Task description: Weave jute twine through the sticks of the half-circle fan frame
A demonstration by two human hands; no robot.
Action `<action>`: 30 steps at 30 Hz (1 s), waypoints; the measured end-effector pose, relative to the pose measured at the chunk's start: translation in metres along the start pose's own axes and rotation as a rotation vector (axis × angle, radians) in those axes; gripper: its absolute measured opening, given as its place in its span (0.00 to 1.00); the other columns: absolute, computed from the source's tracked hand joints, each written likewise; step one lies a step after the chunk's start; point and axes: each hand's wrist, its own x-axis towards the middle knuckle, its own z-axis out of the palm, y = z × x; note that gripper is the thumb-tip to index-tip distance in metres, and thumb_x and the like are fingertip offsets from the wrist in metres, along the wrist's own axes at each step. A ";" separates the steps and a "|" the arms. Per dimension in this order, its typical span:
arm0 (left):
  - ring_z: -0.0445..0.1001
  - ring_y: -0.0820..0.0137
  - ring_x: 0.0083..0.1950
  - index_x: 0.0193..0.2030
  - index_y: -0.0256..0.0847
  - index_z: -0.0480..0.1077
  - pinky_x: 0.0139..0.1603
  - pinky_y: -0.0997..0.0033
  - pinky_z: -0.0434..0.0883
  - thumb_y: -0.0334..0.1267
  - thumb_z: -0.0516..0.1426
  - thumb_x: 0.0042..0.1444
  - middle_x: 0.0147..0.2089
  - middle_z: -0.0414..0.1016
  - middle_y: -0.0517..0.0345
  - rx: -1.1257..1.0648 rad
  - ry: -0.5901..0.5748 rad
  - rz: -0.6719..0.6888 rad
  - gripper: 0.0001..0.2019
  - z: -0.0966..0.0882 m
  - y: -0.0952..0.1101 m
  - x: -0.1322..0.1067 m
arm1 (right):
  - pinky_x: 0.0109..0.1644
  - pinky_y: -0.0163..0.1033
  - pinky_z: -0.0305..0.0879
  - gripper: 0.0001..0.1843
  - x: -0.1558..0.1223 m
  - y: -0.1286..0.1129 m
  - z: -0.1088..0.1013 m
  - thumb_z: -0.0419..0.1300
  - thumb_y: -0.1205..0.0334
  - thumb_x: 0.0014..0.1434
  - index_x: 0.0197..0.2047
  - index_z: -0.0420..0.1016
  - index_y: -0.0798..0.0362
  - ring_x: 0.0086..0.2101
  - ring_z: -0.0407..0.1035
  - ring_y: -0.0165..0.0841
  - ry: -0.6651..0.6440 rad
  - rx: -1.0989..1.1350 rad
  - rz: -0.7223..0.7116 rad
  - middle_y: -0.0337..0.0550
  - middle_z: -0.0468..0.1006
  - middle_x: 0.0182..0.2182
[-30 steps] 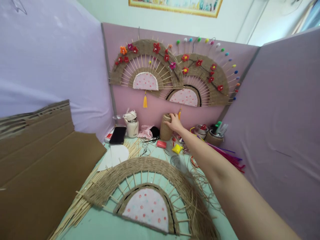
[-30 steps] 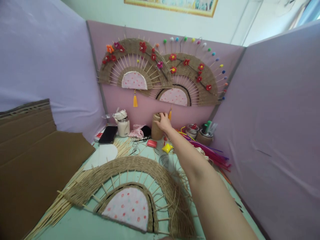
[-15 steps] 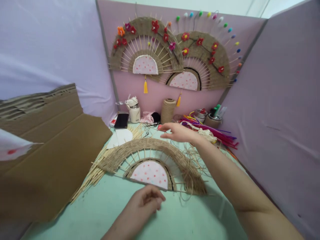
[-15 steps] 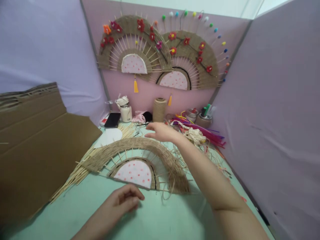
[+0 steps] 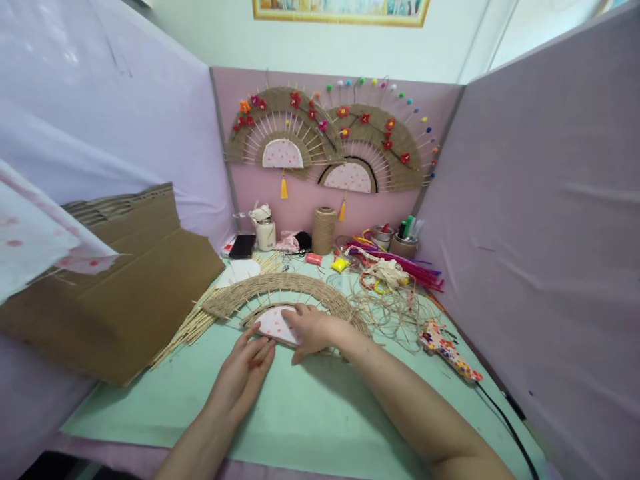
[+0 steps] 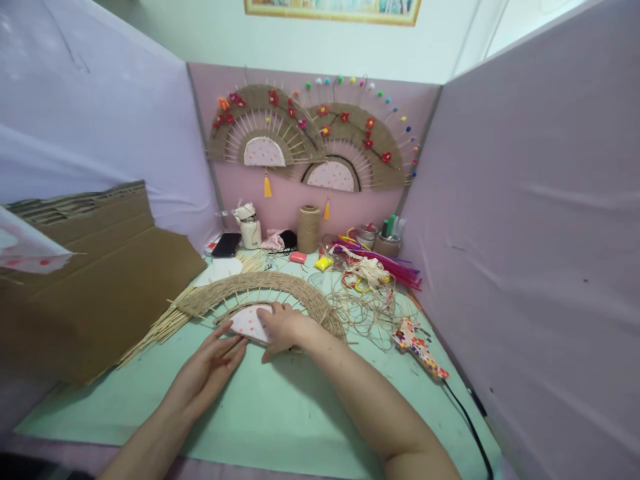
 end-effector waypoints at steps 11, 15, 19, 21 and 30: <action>0.75 0.68 0.32 0.44 0.38 0.68 0.31 0.68 0.73 0.35 0.56 0.52 0.37 0.76 0.53 0.033 -0.198 -0.064 0.11 0.065 -0.008 0.023 | 0.54 0.49 0.55 0.48 -0.022 0.009 -0.034 0.66 0.53 0.42 0.63 0.47 0.44 0.53 0.56 0.45 0.287 0.302 -0.196 0.49 0.55 0.56; 0.73 0.72 0.27 0.39 0.35 0.70 0.24 0.77 0.70 0.28 0.55 0.50 0.30 0.76 0.56 0.092 -0.155 0.072 0.09 0.085 0.011 0.027 | 0.59 0.49 0.50 0.51 -0.029 0.014 -0.045 0.66 0.48 0.42 0.64 0.44 0.45 0.58 0.49 0.45 0.397 0.345 -0.283 0.50 0.50 0.59; 0.75 0.72 0.32 0.41 0.38 0.70 0.32 0.72 0.74 0.26 0.57 0.48 0.36 0.76 0.55 0.096 -0.199 0.263 0.12 0.088 0.045 0.030 | 0.63 0.48 0.44 0.48 -0.040 0.031 -0.067 0.64 0.45 0.45 0.64 0.47 0.48 0.61 0.42 0.42 0.659 0.312 -0.283 0.51 0.47 0.61; 0.75 0.72 0.34 0.42 0.40 0.70 0.35 0.71 0.74 0.26 0.57 0.48 0.39 0.76 0.56 0.085 -0.219 0.339 0.13 0.089 0.061 0.034 | 0.63 0.47 0.43 0.41 -0.045 0.047 -0.080 0.62 0.49 0.49 0.62 0.51 0.50 0.60 0.44 0.41 0.848 0.302 -0.227 0.51 0.51 0.60; 0.76 0.72 0.37 0.41 0.39 0.71 0.36 0.75 0.75 0.26 0.58 0.50 0.43 0.76 0.53 0.089 -0.194 0.512 0.11 0.094 0.099 0.047 | 0.50 0.45 0.63 0.38 -0.036 0.119 -0.102 0.59 0.49 0.52 0.62 0.50 0.52 0.48 0.67 0.37 0.874 0.730 0.043 0.53 0.70 0.50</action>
